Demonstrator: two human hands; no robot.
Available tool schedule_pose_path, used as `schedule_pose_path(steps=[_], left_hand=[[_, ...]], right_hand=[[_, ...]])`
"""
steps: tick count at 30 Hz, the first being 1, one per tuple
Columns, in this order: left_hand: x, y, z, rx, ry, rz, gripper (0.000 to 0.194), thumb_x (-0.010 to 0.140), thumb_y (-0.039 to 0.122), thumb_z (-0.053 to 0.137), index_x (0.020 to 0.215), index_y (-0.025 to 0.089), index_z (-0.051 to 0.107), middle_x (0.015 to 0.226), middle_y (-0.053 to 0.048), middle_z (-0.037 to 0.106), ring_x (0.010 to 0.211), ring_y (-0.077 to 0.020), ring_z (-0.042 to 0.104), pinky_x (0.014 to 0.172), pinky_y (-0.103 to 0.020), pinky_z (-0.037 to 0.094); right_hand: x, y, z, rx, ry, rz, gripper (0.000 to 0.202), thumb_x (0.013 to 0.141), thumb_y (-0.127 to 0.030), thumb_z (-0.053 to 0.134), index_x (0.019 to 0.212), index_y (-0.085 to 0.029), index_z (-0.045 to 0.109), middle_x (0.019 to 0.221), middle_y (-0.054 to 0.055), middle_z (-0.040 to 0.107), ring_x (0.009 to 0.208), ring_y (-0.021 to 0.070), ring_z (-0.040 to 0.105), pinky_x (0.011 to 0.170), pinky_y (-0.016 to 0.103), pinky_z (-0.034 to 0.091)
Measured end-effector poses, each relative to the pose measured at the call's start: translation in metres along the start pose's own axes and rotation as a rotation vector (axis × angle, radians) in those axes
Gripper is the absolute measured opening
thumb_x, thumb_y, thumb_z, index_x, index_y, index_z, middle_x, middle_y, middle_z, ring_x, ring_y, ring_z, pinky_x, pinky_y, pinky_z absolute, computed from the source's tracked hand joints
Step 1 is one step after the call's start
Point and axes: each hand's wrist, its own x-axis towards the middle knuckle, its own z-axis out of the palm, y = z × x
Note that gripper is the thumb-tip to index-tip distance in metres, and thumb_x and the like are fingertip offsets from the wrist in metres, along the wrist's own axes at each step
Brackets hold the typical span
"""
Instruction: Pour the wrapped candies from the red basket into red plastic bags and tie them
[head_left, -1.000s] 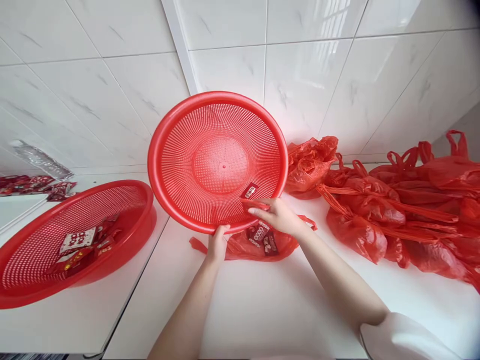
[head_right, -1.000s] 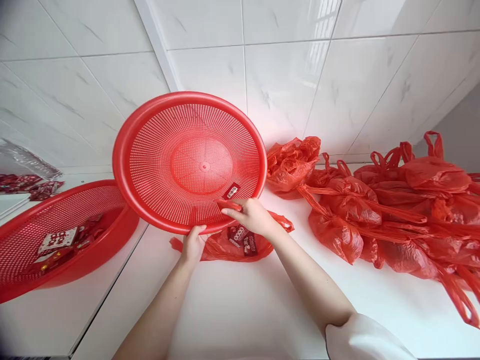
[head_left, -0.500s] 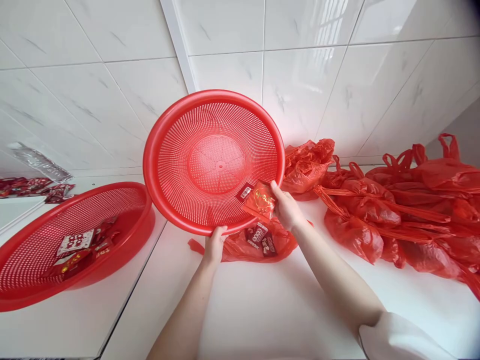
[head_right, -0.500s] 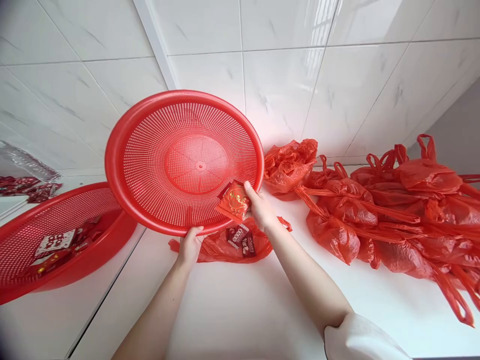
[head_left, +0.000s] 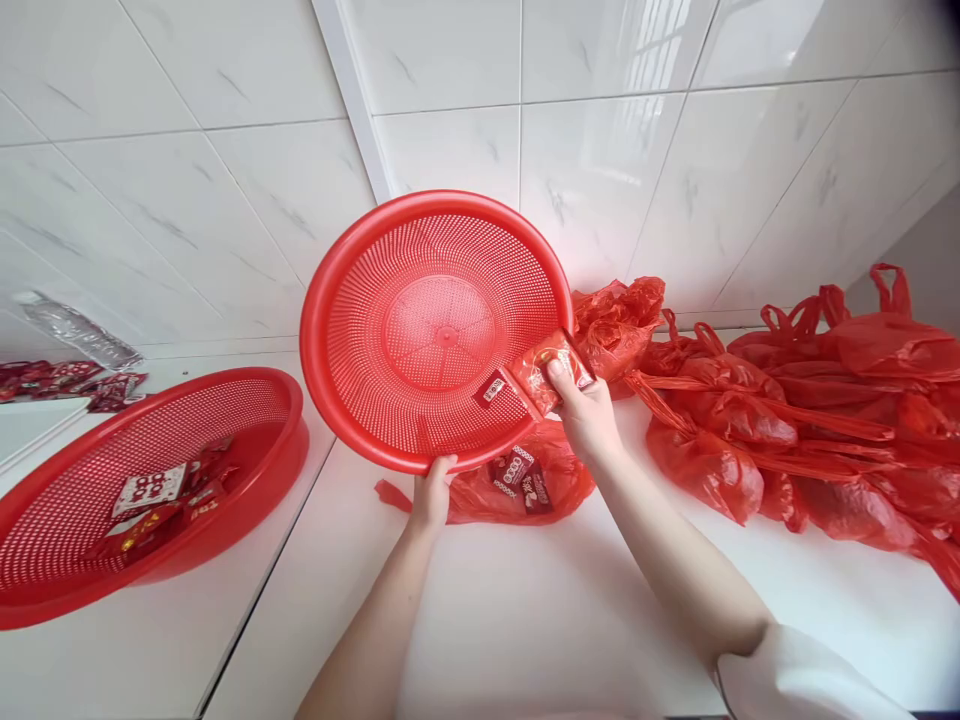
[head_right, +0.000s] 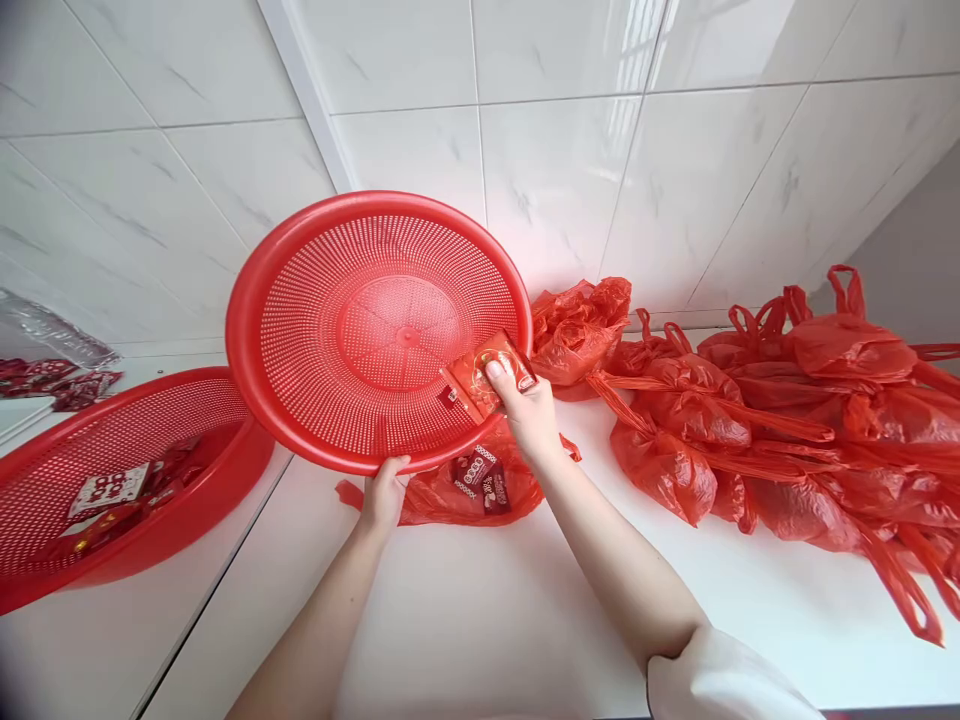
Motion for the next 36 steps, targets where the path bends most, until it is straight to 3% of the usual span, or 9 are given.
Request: schedule_pose_path(steps=[5,9,13,18,21,26,30,36], left_hand=[[-0.001,0.004,0.004,-0.012,-0.002,0.048,0.012,0.064,0.022,0.068,0.074,0.017,0.065,0.077,-0.002,0.063,0.087,-0.0218,0.063,0.075,-0.033,0.053],[0.000,0.003,0.003,-0.015,0.004,0.030,0.009,0.064,0.021,0.067,0.071,0.017,0.063,0.073,-0.001,0.061,0.084,-0.0214,0.063,0.074,-0.033,0.053],[0.001,0.000,0.001,-0.016,0.016,0.022,0.009,0.064,0.022,0.068,0.064,0.017,0.060,0.069,-0.001,0.059,0.086,-0.0221,0.064,0.077,-0.034,0.052],[0.001,0.004,0.003,-0.059,0.037,0.019,0.017,0.062,0.020,0.067,0.079,0.018,0.064,0.079,-0.002,0.064,0.089,-0.0232,0.064,0.081,-0.038,0.052],[0.001,0.010,0.006,-0.066,0.073,0.030,0.020,0.060,0.020,0.067,0.080,0.019,0.063,0.082,-0.002,0.065,0.093,-0.0244,0.064,0.084,-0.040,0.052],[0.003,0.016,0.006,-0.077,0.061,0.058,0.020,0.059,0.020,0.066,0.079,0.018,0.062,0.079,-0.001,0.063,0.095,-0.0251,0.064,0.083,-0.042,0.053],[0.003,0.016,0.005,-0.077,0.066,0.060,0.020,0.061,0.020,0.066,0.080,0.017,0.062,0.078,-0.001,0.063,0.092,-0.0248,0.064,0.082,-0.043,0.054],[0.002,0.015,0.006,-0.084,0.056,0.048,0.024,0.061,0.019,0.066,0.085,0.018,0.062,0.083,-0.002,0.064,0.094,-0.0248,0.064,0.083,-0.042,0.054]], right_hand=[[0.003,-0.001,-0.004,-0.011,0.016,0.021,0.035,0.077,-0.053,0.069,0.085,-0.019,0.068,0.074,0.002,0.070,0.066,0.0172,0.064,0.061,0.028,0.051],[0.001,-0.003,-0.003,-0.156,-0.009,-0.099,0.030,0.079,-0.048,0.068,0.074,-0.018,0.065,0.068,-0.001,0.064,0.063,0.0138,0.057,0.064,0.027,0.047],[-0.006,-0.010,-0.002,-0.315,-0.026,-0.193,0.040,0.079,-0.048,0.068,0.057,-0.019,0.051,0.056,-0.004,0.051,0.054,0.0107,0.045,0.056,0.025,0.039],[-0.007,-0.017,-0.006,-0.418,0.071,-0.205,0.049,0.073,-0.050,0.070,0.051,-0.021,0.038,0.050,-0.004,0.040,0.050,0.0101,0.037,0.050,0.026,0.033],[-0.005,-0.017,-0.006,-0.383,0.100,-0.190,0.042,0.072,-0.050,0.071,0.054,-0.021,0.047,0.054,-0.003,0.048,0.055,0.0129,0.046,0.055,0.027,0.040],[0.000,-0.009,-0.004,-0.141,0.017,-0.030,0.031,0.069,-0.049,0.075,0.077,-0.021,0.065,0.076,0.001,0.067,0.071,0.0190,0.062,0.070,0.033,0.050],[0.004,-0.003,-0.004,-0.007,0.034,0.025,0.032,0.063,-0.042,0.082,0.082,-0.020,0.068,0.083,0.002,0.071,0.078,0.0201,0.065,0.079,0.035,0.051],[0.002,-0.007,-0.005,-0.007,0.003,-0.025,0.025,0.067,-0.036,0.079,0.085,-0.021,0.070,0.086,0.001,0.072,0.084,0.0211,0.066,0.081,0.034,0.052]])
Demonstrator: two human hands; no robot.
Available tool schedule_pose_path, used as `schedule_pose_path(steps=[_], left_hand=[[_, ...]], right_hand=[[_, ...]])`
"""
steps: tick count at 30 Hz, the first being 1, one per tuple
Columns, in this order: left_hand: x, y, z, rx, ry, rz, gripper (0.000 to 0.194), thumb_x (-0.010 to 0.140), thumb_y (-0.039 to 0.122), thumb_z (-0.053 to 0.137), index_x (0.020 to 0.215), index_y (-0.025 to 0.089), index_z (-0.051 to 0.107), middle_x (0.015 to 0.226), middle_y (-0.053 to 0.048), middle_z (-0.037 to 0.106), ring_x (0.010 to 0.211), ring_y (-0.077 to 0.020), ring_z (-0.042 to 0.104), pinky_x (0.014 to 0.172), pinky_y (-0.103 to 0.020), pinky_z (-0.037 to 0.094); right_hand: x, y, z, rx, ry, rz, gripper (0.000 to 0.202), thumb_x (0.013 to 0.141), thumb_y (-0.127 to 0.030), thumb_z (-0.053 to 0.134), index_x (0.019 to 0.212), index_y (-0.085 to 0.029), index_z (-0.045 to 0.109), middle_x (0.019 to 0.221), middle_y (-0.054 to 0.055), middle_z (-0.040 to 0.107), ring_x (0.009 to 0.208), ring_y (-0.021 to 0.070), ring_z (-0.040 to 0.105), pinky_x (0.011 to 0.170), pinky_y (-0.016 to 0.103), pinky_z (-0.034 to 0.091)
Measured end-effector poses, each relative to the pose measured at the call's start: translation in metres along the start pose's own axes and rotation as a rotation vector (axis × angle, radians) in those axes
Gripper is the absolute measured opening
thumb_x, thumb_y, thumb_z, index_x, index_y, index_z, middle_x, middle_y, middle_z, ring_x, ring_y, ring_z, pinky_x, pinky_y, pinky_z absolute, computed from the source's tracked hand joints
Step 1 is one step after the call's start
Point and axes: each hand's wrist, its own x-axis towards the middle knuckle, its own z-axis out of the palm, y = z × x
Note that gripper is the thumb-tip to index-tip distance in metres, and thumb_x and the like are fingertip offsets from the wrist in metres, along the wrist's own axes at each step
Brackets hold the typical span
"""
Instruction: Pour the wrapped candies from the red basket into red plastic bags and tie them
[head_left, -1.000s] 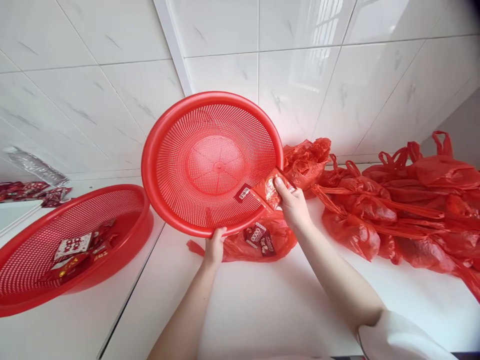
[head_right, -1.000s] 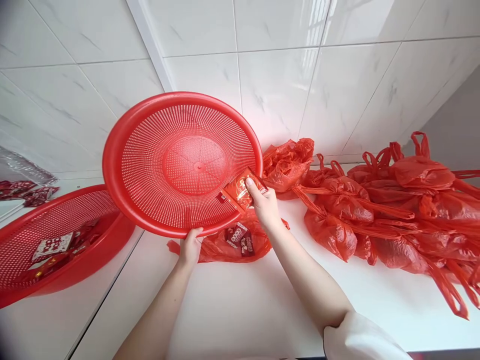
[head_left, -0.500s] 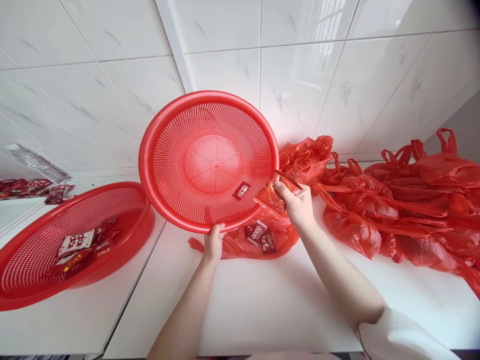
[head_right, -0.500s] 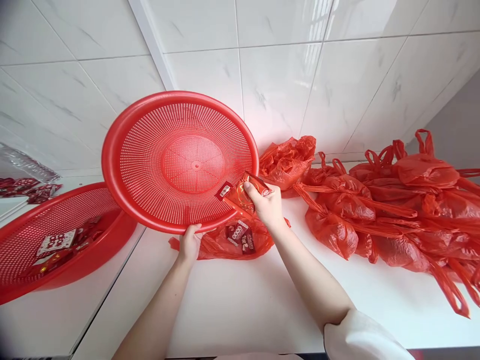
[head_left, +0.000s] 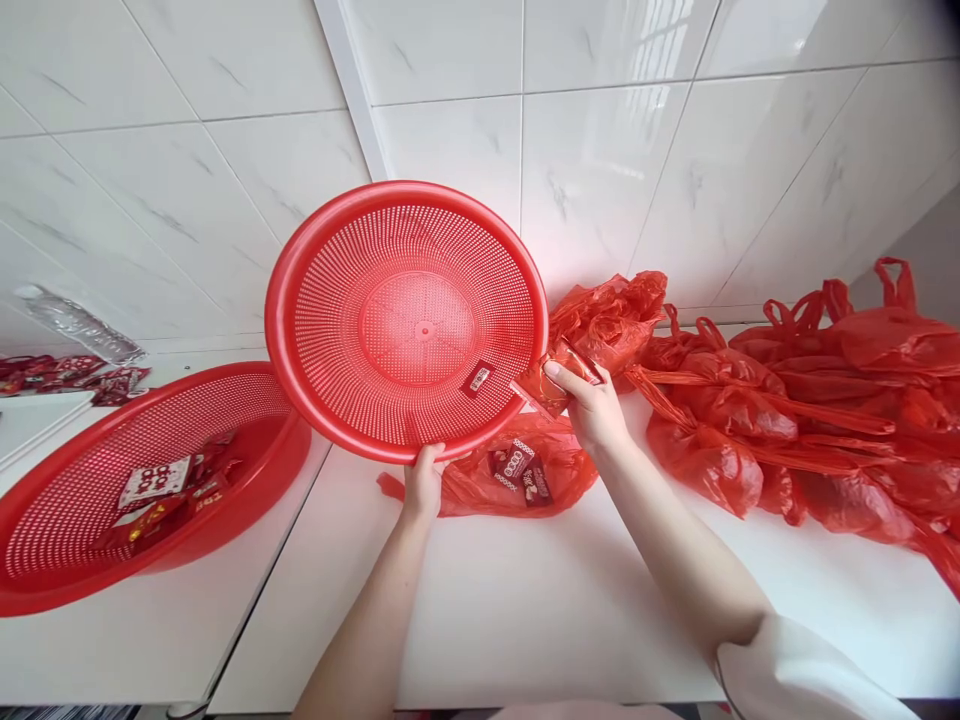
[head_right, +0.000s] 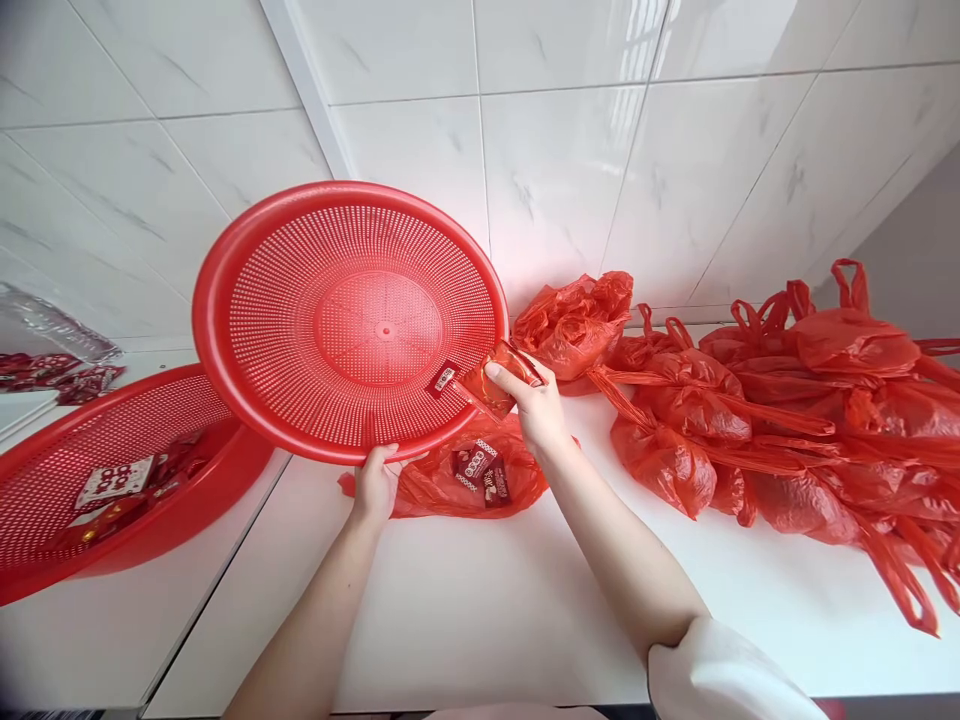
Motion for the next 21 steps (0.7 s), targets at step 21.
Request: schedule_pose_path(steps=[21], left_hand=[[0.0005,-0.0028,-0.0025,0.004,-0.026,-0.027,0.024,0.062,0.021,0.066,0.086,0.018,0.063,0.082,-0.002,0.065,0.090,-0.0245,0.065,0.082,-0.041,0.053]], right_hand=[[-0.0017,0.0021,-0.0017,-0.114,-0.098,0.070,0.028,0.067,-0.041,0.080,0.084,-0.021,0.072,0.070,-0.001,0.067,0.060,0.0127,0.059,0.063,0.028,0.048]])
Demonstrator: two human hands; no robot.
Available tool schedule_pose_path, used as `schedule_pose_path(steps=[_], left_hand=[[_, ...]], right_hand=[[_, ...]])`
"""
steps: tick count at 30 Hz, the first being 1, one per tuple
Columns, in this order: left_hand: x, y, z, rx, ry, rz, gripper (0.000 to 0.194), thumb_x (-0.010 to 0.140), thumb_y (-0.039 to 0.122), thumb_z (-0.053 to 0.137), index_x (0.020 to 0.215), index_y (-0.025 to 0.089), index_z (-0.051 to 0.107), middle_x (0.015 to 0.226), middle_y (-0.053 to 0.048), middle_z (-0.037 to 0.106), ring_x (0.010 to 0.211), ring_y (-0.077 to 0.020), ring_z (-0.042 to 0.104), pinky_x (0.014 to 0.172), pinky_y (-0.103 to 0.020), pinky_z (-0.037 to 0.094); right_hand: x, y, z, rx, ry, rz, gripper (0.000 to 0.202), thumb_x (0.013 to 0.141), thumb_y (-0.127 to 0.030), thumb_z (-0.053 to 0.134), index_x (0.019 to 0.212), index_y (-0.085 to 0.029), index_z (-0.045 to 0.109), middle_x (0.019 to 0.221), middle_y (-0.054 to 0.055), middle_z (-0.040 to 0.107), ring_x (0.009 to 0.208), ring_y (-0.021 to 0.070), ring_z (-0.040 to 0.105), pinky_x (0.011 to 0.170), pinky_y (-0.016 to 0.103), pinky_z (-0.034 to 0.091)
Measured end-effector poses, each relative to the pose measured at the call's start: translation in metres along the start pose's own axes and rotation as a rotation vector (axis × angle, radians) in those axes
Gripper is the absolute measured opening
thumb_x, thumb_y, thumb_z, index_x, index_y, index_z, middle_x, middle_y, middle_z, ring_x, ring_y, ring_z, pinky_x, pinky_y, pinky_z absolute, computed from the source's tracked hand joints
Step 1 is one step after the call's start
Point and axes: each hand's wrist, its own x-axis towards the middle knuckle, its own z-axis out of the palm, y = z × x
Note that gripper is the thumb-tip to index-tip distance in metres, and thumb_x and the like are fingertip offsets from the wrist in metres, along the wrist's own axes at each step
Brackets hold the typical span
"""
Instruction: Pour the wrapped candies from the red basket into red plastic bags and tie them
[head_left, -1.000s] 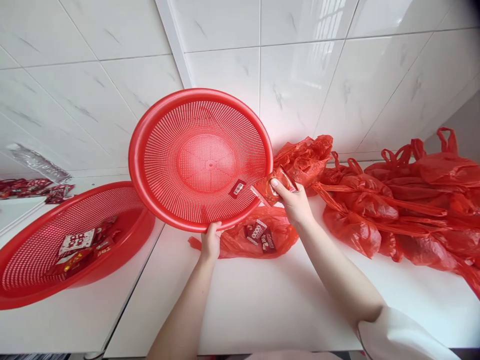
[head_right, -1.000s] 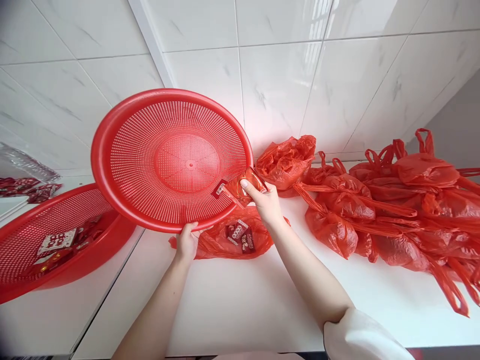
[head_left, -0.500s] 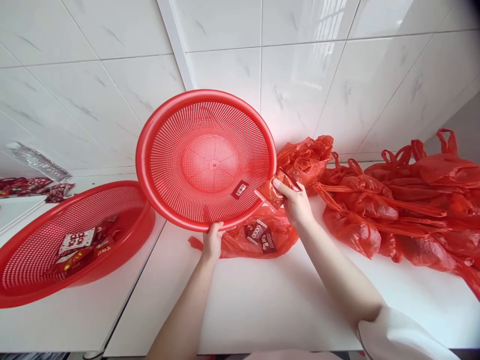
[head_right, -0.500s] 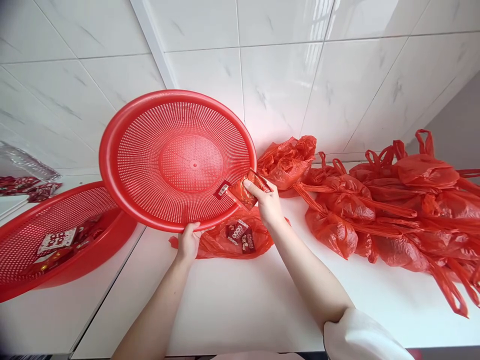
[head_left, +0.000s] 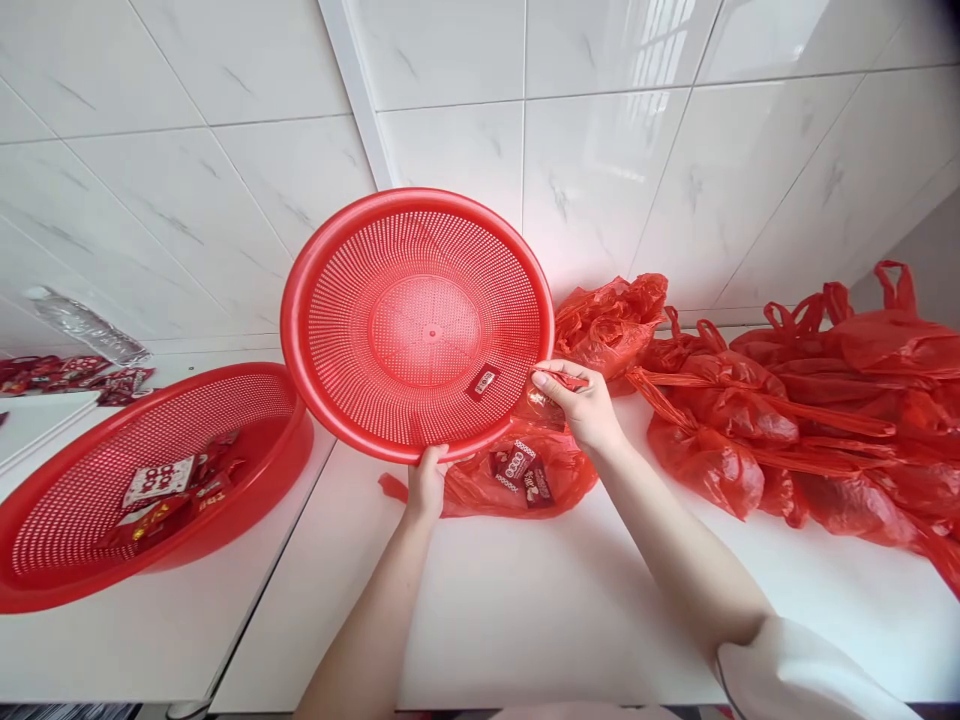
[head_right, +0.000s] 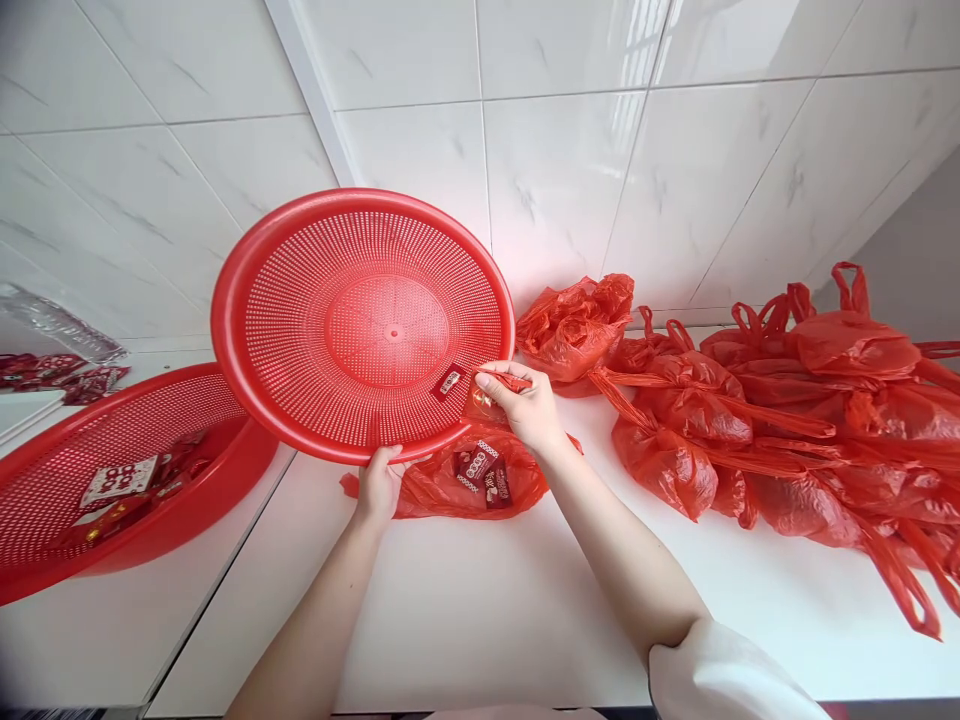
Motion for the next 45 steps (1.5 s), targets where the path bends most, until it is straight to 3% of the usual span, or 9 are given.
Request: schedule_pose_path(steps=[11,17,24,26,32,36,39,41,45], left_hand=[[0.001,-0.001,-0.001,-0.009,0.001,0.019,0.021,0.061,0.020,0.066,0.082,0.018,0.062,0.082,-0.002,0.064,0.089,-0.0237,0.064,0.080,-0.041,0.053],[0.001,0.004,0.000,-0.002,0.048,0.059,0.024,0.059,0.021,0.066,0.083,0.019,0.062,0.079,-0.001,0.063,0.091,-0.0244,0.065,0.079,-0.040,0.054],[0.003,0.010,0.001,-0.009,0.061,0.085,0.032,0.060,0.021,0.065,0.091,0.020,0.062,0.081,0.000,0.062,0.090,-0.0238,0.064,0.078,-0.040,0.054],[0.004,0.009,0.000,-0.014,0.059,0.088,0.032,0.060,0.020,0.066,0.092,0.020,0.062,0.079,0.000,0.061,0.089,-0.0237,0.064,0.078,-0.040,0.054],[0.007,0.008,-0.003,-0.035,0.049,0.101,0.038,0.058,0.018,0.066,0.096,0.019,0.061,0.085,-0.001,0.063,0.089,-0.0250,0.065,0.076,-0.042,0.056],[0.003,0.006,0.000,-0.031,-0.003,0.050,0.032,0.060,0.019,0.066,0.091,0.017,0.062,0.082,-0.002,0.064,0.093,-0.0277,0.065,0.077,-0.043,0.057],[-0.003,0.000,0.003,-0.013,-0.062,-0.012,0.033,0.061,0.020,0.066,0.094,0.017,0.063,0.086,-0.003,0.067,0.095,-0.0285,0.065,0.078,-0.044,0.056],[-0.007,-0.007,0.003,0.008,-0.121,-0.064,0.031,0.062,0.021,0.067,0.093,0.017,0.063,0.089,-0.004,0.067,0.097,-0.0284,0.065,0.079,-0.043,0.056],[-0.012,-0.016,0.002,0.060,-0.179,-0.118,0.019,0.066,0.021,0.069,0.083,0.016,0.063,0.088,-0.005,0.068,0.099,-0.0278,0.065,0.081,-0.040,0.055]], right_hand=[[-0.002,0.001,0.000,-0.237,-0.016,-0.093,0.031,0.075,-0.049,0.072,0.087,-0.021,0.071,0.067,-0.001,0.065,0.057,0.0128,0.054,0.056,0.026,0.043],[0.002,-0.001,-0.011,-0.660,-0.300,-0.113,0.022,0.079,-0.042,0.068,0.087,-0.024,0.075,0.083,0.002,0.073,0.073,0.0189,0.065,0.068,0.031,0.047],[0.003,0.015,-0.016,-1.153,-0.624,0.159,0.013,0.070,-0.023,0.070,0.083,-0.025,0.071,0.083,0.001,0.072,0.071,0.0178,0.064,0.058,0.025,0.044],[0.005,0.024,-0.012,-1.238,-0.579,0.157,0.014,0.076,-0.022,0.065,0.088,-0.025,0.070,0.088,0.001,0.072,0.073,0.0164,0.064,0.060,0.024,0.044],[0.008,0.023,-0.010,-1.503,-0.191,0.097,0.022,0.091,-0.022,0.046,0.097,-0.016,0.066,0.093,0.014,0.070,0.085,0.0257,0.065,0.067,0.031,0.042],[0.005,0.005,-0.011,-1.476,-0.008,-0.158,0.028,0.097,-0.032,0.038,0.099,-0.021,0.064,0.088,0.007,0.070,0.080,0.0213,0.065,0.066,0.029,0.042],[0.003,0.006,-0.008,-1.413,-0.110,-0.435,0.035,0.100,-0.036,0.033,0.110,-0.018,0.062,0.109,0.010,0.069,0.098,0.0206,0.062,0.081,0.031,0.045],[0.003,0.019,-0.006,-1.465,-0.206,-0.515,0.042,0.098,-0.042,0.037,0.125,-0.016,0.057,0.136,0.014,0.055,0.123,0.0252,0.051,0.102,0.040,0.038],[0.005,0.046,-0.005,-1.643,-0.387,-0.293,0.061,0.096,-0.053,0.036,0.141,-0.013,0.046,0.155,0.016,0.030,0.143,0.0319,0.027,0.115,0.058,0.009]])
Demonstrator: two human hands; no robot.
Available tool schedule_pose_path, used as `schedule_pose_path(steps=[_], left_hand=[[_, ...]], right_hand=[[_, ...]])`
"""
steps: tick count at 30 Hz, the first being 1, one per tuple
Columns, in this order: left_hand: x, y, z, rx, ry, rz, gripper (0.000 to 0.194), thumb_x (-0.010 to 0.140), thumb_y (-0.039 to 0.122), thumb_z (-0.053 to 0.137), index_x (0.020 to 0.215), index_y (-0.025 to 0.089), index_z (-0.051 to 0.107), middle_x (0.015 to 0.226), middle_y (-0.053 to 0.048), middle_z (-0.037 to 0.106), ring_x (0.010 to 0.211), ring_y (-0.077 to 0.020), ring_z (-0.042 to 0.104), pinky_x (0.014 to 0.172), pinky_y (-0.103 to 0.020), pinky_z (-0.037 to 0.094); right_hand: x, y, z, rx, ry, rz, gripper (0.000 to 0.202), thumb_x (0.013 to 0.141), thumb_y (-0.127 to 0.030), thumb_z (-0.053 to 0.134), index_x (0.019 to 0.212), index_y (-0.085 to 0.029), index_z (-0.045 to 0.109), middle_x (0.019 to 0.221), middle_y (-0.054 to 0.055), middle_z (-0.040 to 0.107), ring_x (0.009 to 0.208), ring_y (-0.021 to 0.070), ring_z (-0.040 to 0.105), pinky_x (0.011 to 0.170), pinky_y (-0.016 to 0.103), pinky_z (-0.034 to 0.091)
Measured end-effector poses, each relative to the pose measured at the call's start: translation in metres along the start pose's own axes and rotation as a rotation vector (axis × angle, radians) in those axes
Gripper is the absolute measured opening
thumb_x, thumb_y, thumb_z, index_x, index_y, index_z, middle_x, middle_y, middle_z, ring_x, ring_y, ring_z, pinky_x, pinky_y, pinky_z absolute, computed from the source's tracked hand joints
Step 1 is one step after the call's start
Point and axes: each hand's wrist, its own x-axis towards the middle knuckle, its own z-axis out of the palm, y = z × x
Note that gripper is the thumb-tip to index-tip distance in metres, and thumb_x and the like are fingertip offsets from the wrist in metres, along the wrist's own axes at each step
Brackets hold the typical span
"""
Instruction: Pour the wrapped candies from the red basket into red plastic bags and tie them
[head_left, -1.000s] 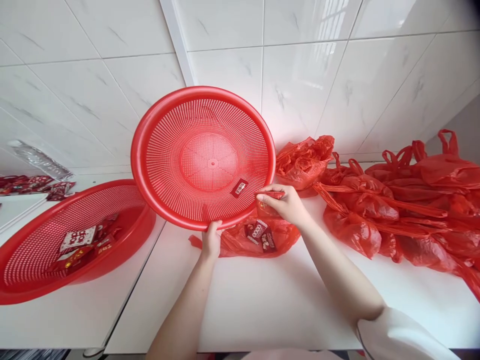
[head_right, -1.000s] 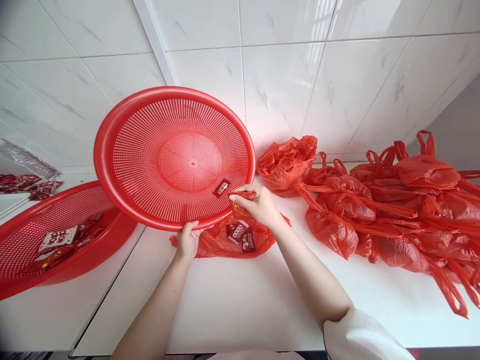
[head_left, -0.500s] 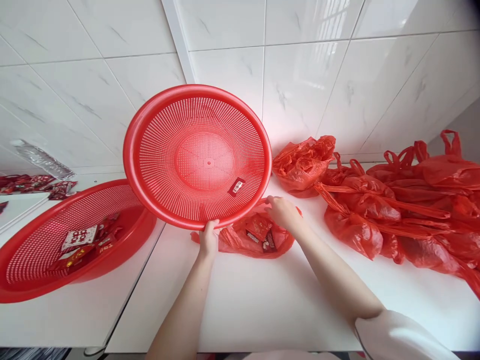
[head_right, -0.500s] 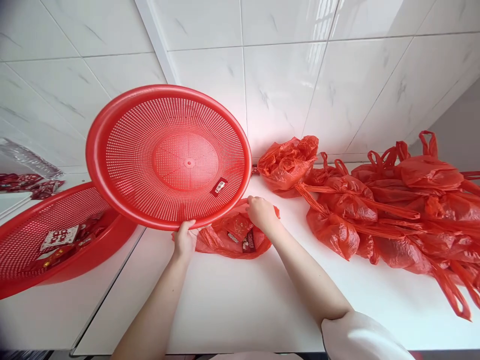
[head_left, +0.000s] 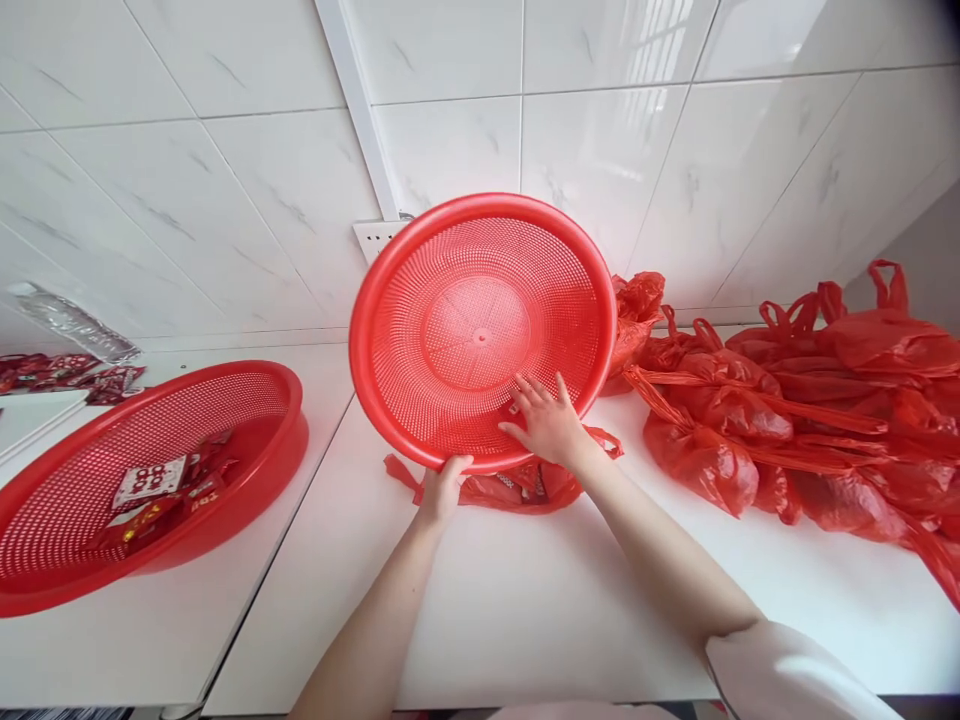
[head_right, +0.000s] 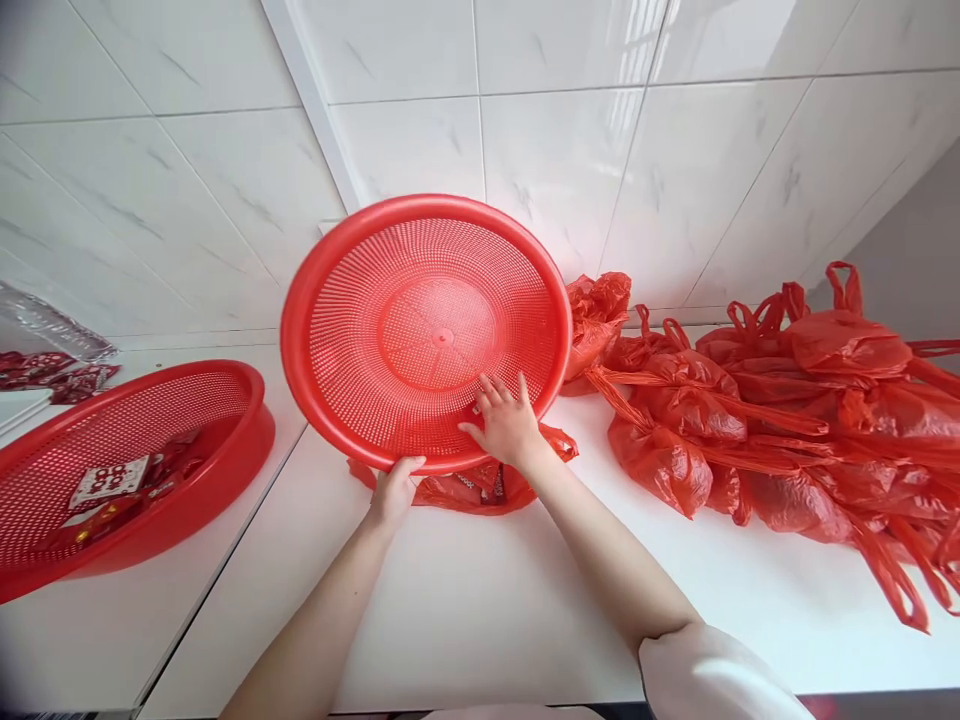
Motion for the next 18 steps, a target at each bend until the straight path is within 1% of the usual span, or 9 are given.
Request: schedule_pose_path(steps=[1,3,6,8,10,11,13,15,18], left_hand=[[0.000,0.000,0.000,0.003,0.006,0.002,0.020,0.066,0.021,0.069,0.084,0.016,0.063,0.089,-0.005,0.068,0.098,-0.0276,0.065,0.080,-0.040,0.055],[0.001,0.003,0.002,-0.009,0.024,0.010,0.025,0.066,0.022,0.067,0.090,0.016,0.063,0.091,-0.006,0.069,0.097,-0.0277,0.066,0.078,-0.040,0.056],[0.004,0.011,0.005,-0.031,0.050,0.014,0.034,0.064,0.022,0.064,0.098,0.016,0.062,0.092,-0.006,0.069,0.094,-0.0284,0.067,0.072,-0.040,0.057],[0.005,0.015,0.006,-0.039,0.078,0.020,0.036,0.063,0.021,0.063,0.099,0.018,0.061,0.091,-0.005,0.069,0.093,-0.0283,0.067,0.070,-0.039,0.057],[0.006,0.017,0.005,-0.055,0.100,0.025,0.033,0.063,0.022,0.063,0.096,0.018,0.061,0.091,-0.005,0.068,0.092,-0.0283,0.067,0.068,-0.039,0.057],[0.007,0.017,0.005,-0.066,0.108,0.025,0.030,0.064,0.022,0.063,0.093,0.018,0.061,0.091,-0.005,0.068,0.092,-0.0283,0.067,0.068,-0.039,0.058],[0.008,0.017,0.003,-0.085,0.120,0.032,0.025,0.064,0.023,0.063,0.088,0.017,0.060,0.089,-0.006,0.068,0.091,-0.0281,0.067,0.067,-0.039,0.058],[0.009,0.016,0.002,-0.087,0.123,0.058,0.023,0.065,0.023,0.064,0.086,0.016,0.060,0.086,-0.006,0.067,0.089,-0.0274,0.067,0.067,-0.040,0.058],[0.010,0.018,0.001,-0.090,0.123,0.095,0.022,0.065,0.024,0.063,0.086,0.017,0.060,0.084,-0.005,0.067,0.085,-0.0252,0.067,0.068,-0.040,0.057]], right_hand=[[0.000,0.000,0.001,0.017,-0.091,-0.007,0.061,0.096,-0.054,0.035,0.139,-0.013,0.048,0.153,0.017,0.034,0.142,0.0322,0.030,0.115,0.057,0.009],[-0.001,0.002,-0.004,0.109,-0.208,-0.093,0.059,0.094,-0.055,0.039,0.134,-0.014,0.054,0.142,0.017,0.050,0.133,0.0316,0.044,0.113,0.053,0.021],[-0.004,0.005,-0.023,0.345,-0.267,-0.325,0.051,0.085,-0.052,0.058,0.126,-0.021,0.060,0.120,0.010,0.067,0.109,0.0260,0.062,0.096,0.039,0.043],[-0.006,0.007,-0.033,0.495,-0.263,-0.413,0.038,0.086,-0.041,0.061,0.120,-0.023,0.063,0.111,0.006,0.070,0.096,0.0204,0.066,0.082,0.031,0.047],[-0.007,0.008,-0.041,0.579,-0.187,-0.396,0.024,0.092,-0.031,0.052,0.109,-0.021,0.066,0.098,0.005,0.072,0.082,0.0162,0.065,0.071,0.027,0.047],[-0.008,0.008,-0.044,0.602,-0.138,-0.367,0.022,0.094,-0.028,0.048,0.101,-0.019,0.066,0.089,0.004,0.071,0.074,0.0151,0.064,0.067,0.026,0.045],[-0.010,0.009,-0.050,0.673,-0.102,-0.319,0.022,0.094,-0.031,0.048,0.089,-0.018,0.064,0.076,0.003,0.068,0.064,0.0140,0.062,0.060,0.025,0.044],[-0.013,0.009,-0.056,0.807,-0.196,-0.296,0.021,0.091,-0.036,0.053,0.085,-0.018,0.063,0.073,0.002,0.067,0.060,0.0136,0.063,0.058,0.024,0.046],[-0.016,0.010,-0.061,0.928,-0.477,-0.232,0.020,0.085,-0.038,0.061,0.081,-0.019,0.063,0.072,0.000,0.068,0.058,0.0143,0.065,0.056,0.025,0.050]])
